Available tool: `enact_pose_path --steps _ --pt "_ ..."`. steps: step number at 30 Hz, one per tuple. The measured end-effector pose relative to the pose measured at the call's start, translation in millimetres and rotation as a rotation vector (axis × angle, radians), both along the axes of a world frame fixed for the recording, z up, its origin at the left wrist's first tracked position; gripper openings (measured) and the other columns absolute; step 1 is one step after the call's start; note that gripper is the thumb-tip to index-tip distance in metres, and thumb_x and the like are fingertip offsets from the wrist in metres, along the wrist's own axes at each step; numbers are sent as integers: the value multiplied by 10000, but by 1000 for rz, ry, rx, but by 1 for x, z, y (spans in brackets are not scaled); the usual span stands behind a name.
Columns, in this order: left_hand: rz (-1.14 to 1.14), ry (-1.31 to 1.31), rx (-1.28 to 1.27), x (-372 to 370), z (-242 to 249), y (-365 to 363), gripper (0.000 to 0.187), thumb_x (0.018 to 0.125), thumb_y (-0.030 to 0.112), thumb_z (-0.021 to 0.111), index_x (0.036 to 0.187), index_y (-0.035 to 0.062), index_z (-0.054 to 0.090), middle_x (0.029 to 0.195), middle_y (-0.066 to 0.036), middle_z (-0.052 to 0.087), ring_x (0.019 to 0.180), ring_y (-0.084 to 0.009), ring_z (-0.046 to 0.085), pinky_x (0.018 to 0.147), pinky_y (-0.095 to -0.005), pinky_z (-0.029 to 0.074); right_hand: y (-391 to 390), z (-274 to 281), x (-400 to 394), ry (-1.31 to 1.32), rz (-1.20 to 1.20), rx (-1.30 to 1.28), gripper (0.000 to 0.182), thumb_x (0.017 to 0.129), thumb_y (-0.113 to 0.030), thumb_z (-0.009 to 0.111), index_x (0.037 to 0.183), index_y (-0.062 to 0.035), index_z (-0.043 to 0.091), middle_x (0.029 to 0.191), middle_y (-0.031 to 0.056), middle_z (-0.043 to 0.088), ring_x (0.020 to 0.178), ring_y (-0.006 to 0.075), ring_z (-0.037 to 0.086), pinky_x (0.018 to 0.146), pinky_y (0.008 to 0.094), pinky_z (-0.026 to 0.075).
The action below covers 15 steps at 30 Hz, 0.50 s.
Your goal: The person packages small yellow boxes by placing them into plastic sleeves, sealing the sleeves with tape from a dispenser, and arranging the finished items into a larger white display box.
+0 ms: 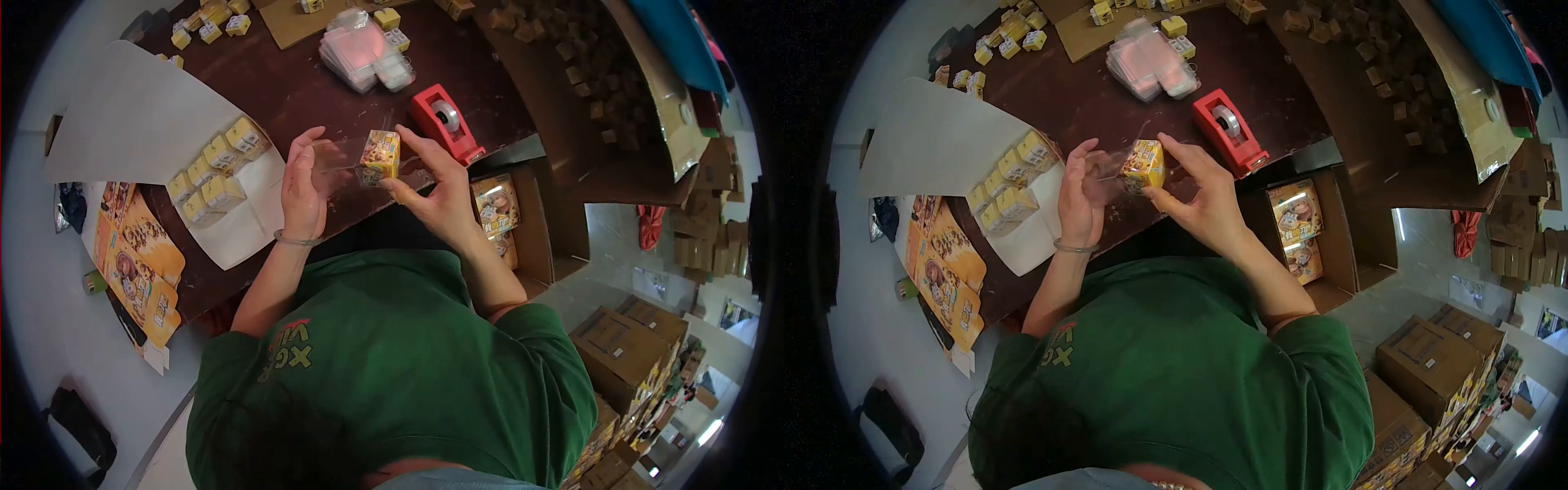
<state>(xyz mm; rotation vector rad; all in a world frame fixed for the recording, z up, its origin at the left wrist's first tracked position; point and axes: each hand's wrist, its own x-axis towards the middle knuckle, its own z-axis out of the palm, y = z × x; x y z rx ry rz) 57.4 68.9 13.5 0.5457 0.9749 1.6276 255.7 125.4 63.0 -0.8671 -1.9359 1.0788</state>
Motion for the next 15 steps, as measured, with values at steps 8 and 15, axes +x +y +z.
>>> enact_pose_path --steps 8,15 --pt "110 94 -2 -7 0 -15 353 1047 279 417 1327 69 462 1110 -49 563 972 -126 573 764 -302 546 -19 -11 -7 -26 20 -1 672 759 -68 796 1373 -23 527 1196 182 623 1061 286 643 912 361 529" --pt "71 199 47 -15 -2 -18 313 1047 245 424 1282 63 520 1103 -38 550 948 -112 569 782 -270 537 -19 -22 -15 -33 -20 48 665 759 -76 797 1367 -23 533 1264 198 608 1128 322 622 956 375 504"
